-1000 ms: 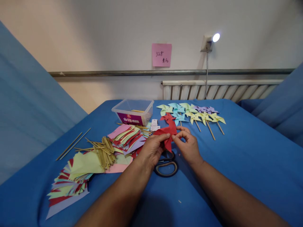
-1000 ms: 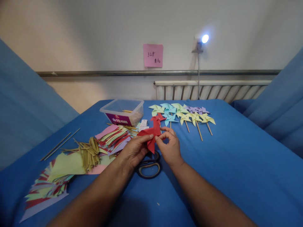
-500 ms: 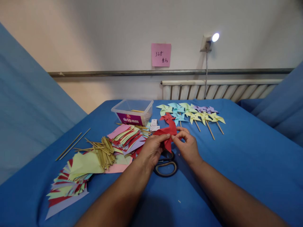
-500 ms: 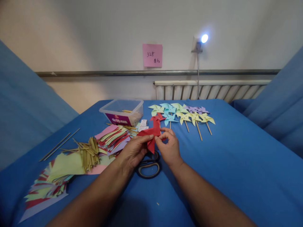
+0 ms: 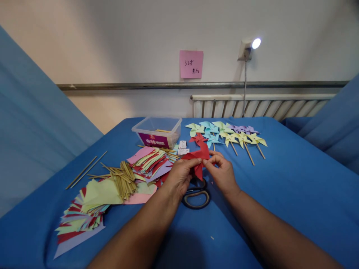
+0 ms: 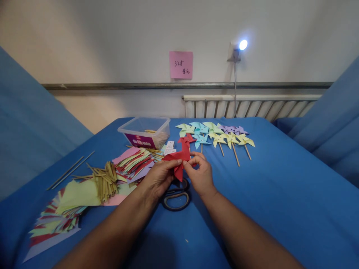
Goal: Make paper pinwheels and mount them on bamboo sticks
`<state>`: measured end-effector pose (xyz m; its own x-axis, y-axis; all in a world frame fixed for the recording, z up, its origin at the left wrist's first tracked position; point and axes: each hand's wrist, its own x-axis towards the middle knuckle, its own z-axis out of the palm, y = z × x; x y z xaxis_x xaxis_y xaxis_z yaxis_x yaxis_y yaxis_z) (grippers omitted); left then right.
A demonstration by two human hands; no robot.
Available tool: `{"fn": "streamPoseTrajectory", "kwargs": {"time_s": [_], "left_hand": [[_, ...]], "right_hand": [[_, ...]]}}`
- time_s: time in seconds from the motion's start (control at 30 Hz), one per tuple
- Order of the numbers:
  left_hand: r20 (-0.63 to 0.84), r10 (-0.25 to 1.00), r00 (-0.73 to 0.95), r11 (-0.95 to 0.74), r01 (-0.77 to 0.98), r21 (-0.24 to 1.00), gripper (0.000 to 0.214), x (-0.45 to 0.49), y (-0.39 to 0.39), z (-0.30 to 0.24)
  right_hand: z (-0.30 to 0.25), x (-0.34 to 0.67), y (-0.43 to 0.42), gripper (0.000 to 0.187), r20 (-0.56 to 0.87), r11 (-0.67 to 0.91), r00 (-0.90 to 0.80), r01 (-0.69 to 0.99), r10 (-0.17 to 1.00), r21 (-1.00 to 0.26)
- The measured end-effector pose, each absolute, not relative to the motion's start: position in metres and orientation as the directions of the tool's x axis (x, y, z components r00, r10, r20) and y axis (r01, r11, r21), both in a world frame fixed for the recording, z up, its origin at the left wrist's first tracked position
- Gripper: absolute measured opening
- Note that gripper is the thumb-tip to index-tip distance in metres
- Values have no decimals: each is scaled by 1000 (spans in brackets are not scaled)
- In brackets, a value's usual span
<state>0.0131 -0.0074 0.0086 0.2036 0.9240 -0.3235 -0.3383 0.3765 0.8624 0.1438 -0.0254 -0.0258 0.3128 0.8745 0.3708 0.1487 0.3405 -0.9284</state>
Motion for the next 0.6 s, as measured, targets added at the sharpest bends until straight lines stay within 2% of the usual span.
{"fn": "streamPoseTrajectory", "kwargs": {"time_s": [0.17,0.33,0.47,0.6], "left_hand": [[-288,944,164,328,-352,877,12,12,-5,8],[-304,935,182,348,-315,883,10,9,-4,13],[-308,917,255,365,-223,904,8,7,-8,21],[-294,900,320,355,-150,923,7,7,-9,20]], "right_hand": [[-22,145,-27,27,320,320,302,50,898,-946],[-17,154,-24,24,167,242,318,-214,933,-946],[-15,159,-21,28,67,108,127,-358,990,-928],[-14,159,-23,39,18,9,-21,-377,1000,-926]]}}
